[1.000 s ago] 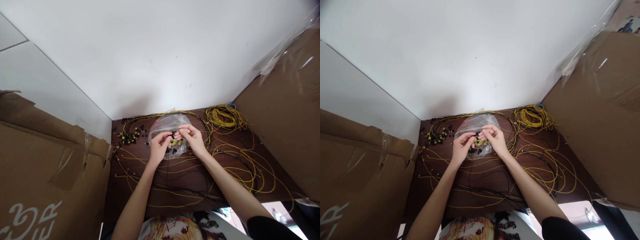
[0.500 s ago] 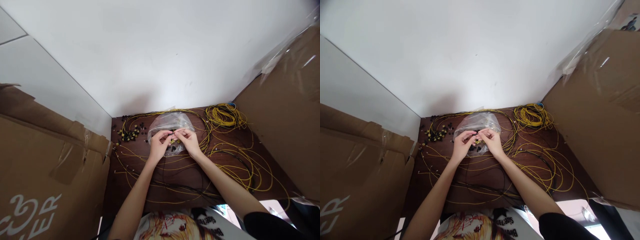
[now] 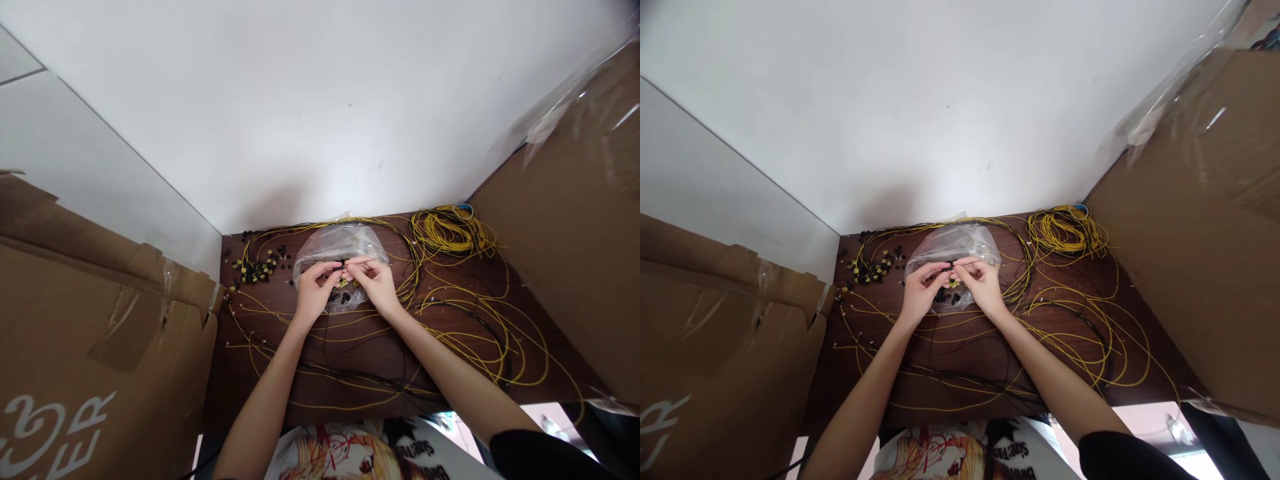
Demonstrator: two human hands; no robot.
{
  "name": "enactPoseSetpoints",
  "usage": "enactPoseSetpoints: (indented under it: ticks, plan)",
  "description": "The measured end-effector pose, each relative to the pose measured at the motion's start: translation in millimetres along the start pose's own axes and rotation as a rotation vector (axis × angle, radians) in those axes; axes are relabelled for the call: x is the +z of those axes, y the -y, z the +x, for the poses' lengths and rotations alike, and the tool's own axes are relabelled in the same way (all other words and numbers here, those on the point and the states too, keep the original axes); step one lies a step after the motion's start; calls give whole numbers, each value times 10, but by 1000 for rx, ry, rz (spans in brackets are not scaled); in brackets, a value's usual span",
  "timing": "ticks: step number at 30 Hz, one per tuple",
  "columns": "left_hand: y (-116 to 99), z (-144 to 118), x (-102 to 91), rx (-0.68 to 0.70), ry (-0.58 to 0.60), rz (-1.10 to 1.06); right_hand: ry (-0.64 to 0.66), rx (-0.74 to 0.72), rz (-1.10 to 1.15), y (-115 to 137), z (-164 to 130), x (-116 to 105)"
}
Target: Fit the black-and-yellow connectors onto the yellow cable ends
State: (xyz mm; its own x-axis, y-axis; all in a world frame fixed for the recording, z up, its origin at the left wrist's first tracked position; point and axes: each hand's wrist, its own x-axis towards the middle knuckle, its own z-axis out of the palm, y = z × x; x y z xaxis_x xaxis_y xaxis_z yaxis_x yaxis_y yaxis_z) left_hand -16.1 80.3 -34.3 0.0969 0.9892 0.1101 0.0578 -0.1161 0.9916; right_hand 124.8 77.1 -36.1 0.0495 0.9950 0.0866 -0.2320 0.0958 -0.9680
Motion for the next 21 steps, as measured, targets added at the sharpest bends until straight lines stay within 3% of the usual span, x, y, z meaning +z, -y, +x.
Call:
enactPoseSetpoints:
  ticks: [6,16,21]
  plan:
    - [-52,-5,-11,-39,-10,-4,31,-12,-34,-4,-25,-1]
    - [-35,3,-24,48,-43,93,-18,-99,-166,-49,-70,-8]
    - [-24,-7,-32,61,-36,111,-29,-76,-101,-5,-65,2]
